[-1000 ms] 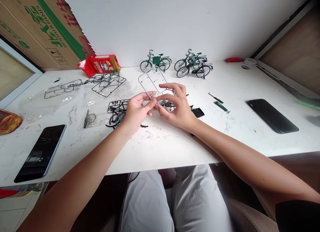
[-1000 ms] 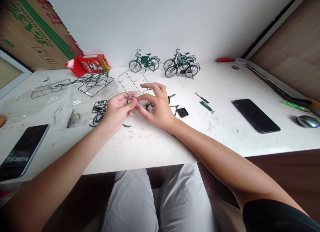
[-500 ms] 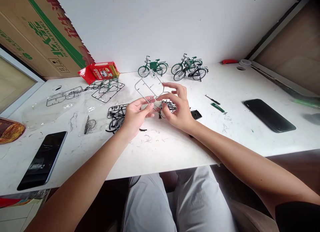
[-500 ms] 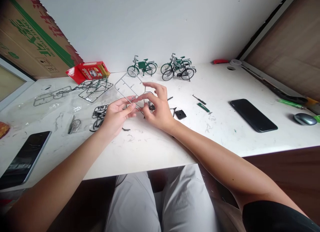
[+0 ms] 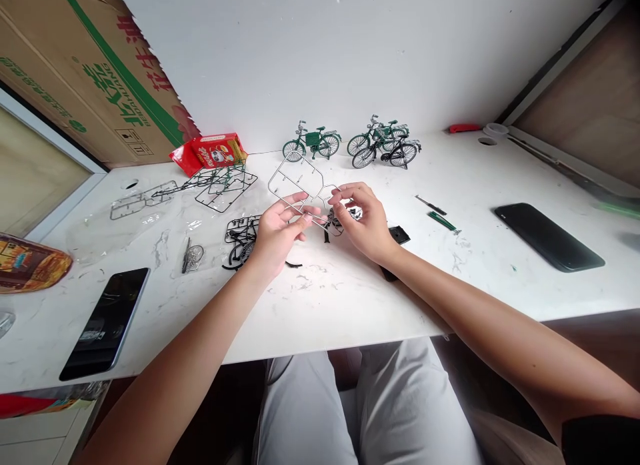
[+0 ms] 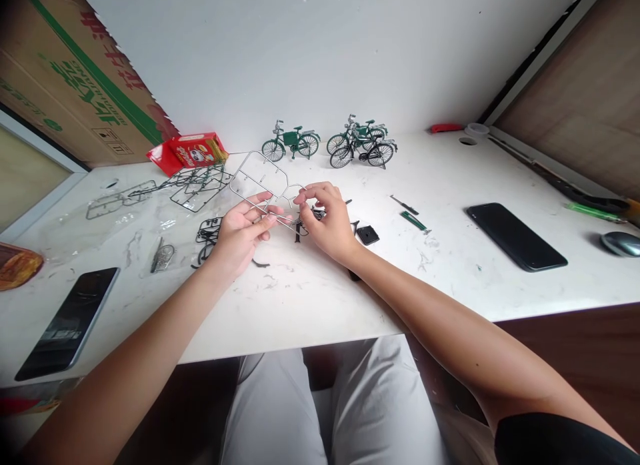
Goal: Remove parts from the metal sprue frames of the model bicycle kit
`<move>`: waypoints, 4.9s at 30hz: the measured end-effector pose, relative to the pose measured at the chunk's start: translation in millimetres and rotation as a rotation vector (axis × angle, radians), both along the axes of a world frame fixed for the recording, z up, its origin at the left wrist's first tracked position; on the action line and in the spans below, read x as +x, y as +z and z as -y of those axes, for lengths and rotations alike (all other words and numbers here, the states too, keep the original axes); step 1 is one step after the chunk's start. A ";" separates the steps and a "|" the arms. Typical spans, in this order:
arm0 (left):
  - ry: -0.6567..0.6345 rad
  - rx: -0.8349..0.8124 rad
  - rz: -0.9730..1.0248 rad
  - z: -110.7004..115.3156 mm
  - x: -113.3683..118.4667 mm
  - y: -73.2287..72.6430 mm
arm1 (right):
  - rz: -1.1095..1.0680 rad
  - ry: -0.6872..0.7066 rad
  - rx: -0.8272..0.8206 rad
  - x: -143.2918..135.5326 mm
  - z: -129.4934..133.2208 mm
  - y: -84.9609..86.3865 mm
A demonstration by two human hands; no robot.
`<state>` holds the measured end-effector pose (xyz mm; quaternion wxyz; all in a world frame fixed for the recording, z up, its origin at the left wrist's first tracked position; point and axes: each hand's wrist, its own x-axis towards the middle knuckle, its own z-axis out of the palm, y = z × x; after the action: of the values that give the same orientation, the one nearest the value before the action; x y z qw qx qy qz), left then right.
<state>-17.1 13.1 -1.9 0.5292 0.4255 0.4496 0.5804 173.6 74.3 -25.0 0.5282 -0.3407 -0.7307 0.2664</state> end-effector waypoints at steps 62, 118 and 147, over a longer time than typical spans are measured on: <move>0.092 -0.011 0.094 2.8 16.4 -7.5 | 0.091 -0.191 0.382 1.0 12.4 21.4; 0.070 -0.122 0.292 12.3 27.4 -6.7 | 0.229 0.081 0.415 -5.0 19.3 16.1; 0.051 0.086 0.125 3.5 24.4 -21.6 | 0.368 -0.029 0.418 5.5 7.4 14.0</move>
<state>7.3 9.5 -23.5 0.5224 0.3991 0.4012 0.6379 179.1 67.0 -11.0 0.4491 -0.2777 -0.8485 0.0358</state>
